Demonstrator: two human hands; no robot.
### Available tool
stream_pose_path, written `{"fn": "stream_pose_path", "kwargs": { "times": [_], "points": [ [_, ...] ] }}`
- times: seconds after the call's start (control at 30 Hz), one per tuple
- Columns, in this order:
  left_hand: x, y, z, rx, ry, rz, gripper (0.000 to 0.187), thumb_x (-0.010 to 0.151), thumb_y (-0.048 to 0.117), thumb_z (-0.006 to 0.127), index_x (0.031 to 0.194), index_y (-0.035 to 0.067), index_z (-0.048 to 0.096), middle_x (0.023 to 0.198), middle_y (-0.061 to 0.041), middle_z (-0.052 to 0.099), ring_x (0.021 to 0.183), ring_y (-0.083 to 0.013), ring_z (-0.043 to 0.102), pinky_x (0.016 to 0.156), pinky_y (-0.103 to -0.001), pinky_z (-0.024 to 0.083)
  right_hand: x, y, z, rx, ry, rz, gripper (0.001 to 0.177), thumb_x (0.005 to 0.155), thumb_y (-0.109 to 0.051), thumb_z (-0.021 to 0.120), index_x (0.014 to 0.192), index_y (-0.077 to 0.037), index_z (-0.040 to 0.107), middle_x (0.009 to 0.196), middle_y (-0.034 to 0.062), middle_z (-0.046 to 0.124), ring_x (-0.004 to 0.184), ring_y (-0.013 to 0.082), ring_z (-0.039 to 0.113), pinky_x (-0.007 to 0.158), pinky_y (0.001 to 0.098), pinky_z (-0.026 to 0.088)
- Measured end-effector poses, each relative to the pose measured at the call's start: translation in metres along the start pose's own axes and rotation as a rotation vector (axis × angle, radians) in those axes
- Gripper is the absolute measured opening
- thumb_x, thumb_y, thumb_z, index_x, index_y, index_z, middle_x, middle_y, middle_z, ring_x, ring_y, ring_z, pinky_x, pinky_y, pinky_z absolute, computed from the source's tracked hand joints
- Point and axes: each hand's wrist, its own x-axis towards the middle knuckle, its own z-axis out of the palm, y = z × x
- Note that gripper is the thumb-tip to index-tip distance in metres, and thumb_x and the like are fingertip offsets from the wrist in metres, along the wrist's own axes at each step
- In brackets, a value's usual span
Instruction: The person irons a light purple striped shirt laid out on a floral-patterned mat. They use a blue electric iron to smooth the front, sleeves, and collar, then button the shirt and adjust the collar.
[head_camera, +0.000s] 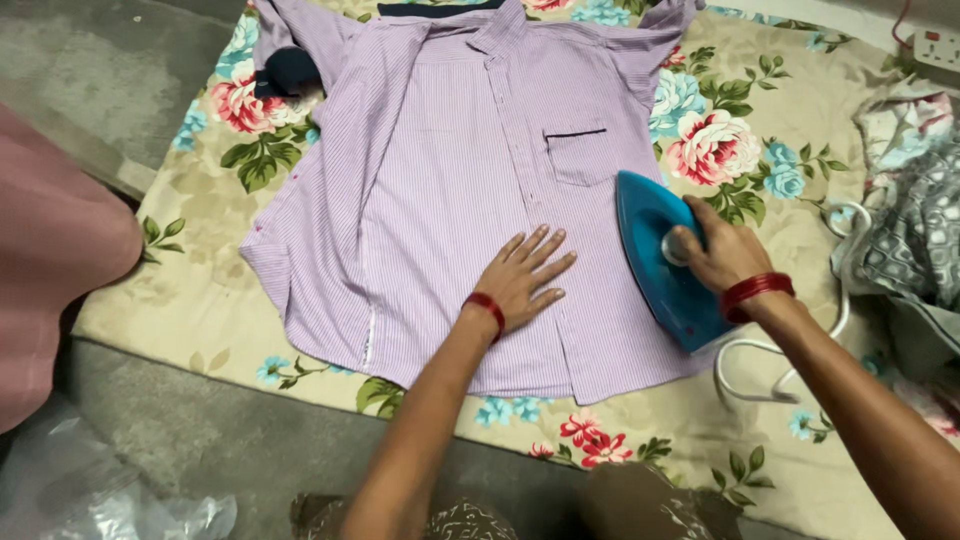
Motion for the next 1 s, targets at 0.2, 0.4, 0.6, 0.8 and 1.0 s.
{"fn": "stream_pose_path", "kwargs": {
  "times": [0.2, 0.4, 0.6, 0.8, 1.0],
  "points": [
    [-0.005, 0.003, -0.005, -0.01, 0.036, -0.02, 0.06, 0.105, 0.048, 0.042, 0.161, 0.028, 0.033, 0.17, -0.004, 0.023, 0.158, -0.0254, 0.018, 0.13, -0.044, 0.012, 0.027, 0.015, 0.017, 0.059, 0.153, -0.044, 0.054, 0.099, -0.035, 0.06, 0.146, -0.01, 0.059, 0.121, 0.0309, 0.067, 0.112, 0.0476, 0.065, 0.099, 0.0505, 0.049],
    [-0.001, 0.004, -0.007, 0.025, -0.032, -0.053, 0.06, 0.104, 0.051, 0.037, 0.16, 0.032, 0.03, 0.17, 0.0, 0.021, 0.157, -0.0215, 0.016, 0.13, -0.043, 0.012, 0.113, 0.018, 0.025, -0.004, 0.204, -0.015, 0.052, 0.1, -0.035, 0.063, 0.146, -0.01, 0.061, 0.12, 0.0304, 0.068, 0.109, 0.0473, 0.066, 0.1, 0.0513, 0.05],
    [-0.001, 0.003, -0.005, 0.041, -0.046, -0.058, 0.06, 0.103, 0.053, 0.036, 0.16, 0.033, 0.029, 0.171, 0.001, 0.02, 0.157, -0.0208, 0.015, 0.129, -0.042, 0.011, 0.158, 0.009, 0.02, 0.016, 0.141, -0.038, 0.054, 0.1, -0.034, 0.062, 0.147, -0.009, 0.06, 0.12, 0.031, 0.068, 0.108, 0.0486, 0.065, 0.098, 0.0516, 0.05],
    [-0.004, 0.005, -0.005, 0.006, -0.012, -0.072, 0.059, 0.104, 0.053, 0.037, 0.16, 0.034, 0.031, 0.17, 0.002, 0.02, 0.158, -0.0206, 0.015, 0.13, -0.042, 0.009, 0.114, 0.001, 0.023, 0.031, 0.103, -0.103, 0.058, 0.097, -0.036, 0.062, 0.147, -0.008, 0.058, 0.125, 0.0306, 0.066, 0.114, 0.0475, 0.064, 0.101, 0.0504, 0.049],
    [-0.009, 0.003, -0.003, -0.006, 0.048, -0.062, 0.06, 0.101, 0.049, 0.047, 0.158, 0.033, 0.036, 0.17, -0.001, 0.023, 0.158, -0.0221, 0.018, 0.13, -0.043, 0.013, 0.014, -0.026, 0.022, 0.051, -0.089, -0.132, 0.061, 0.095, -0.038, 0.059, 0.152, -0.02, 0.052, 0.114, 0.0288, 0.071, 0.104, 0.0461, 0.069, 0.096, 0.0497, 0.053]
  ]
}}
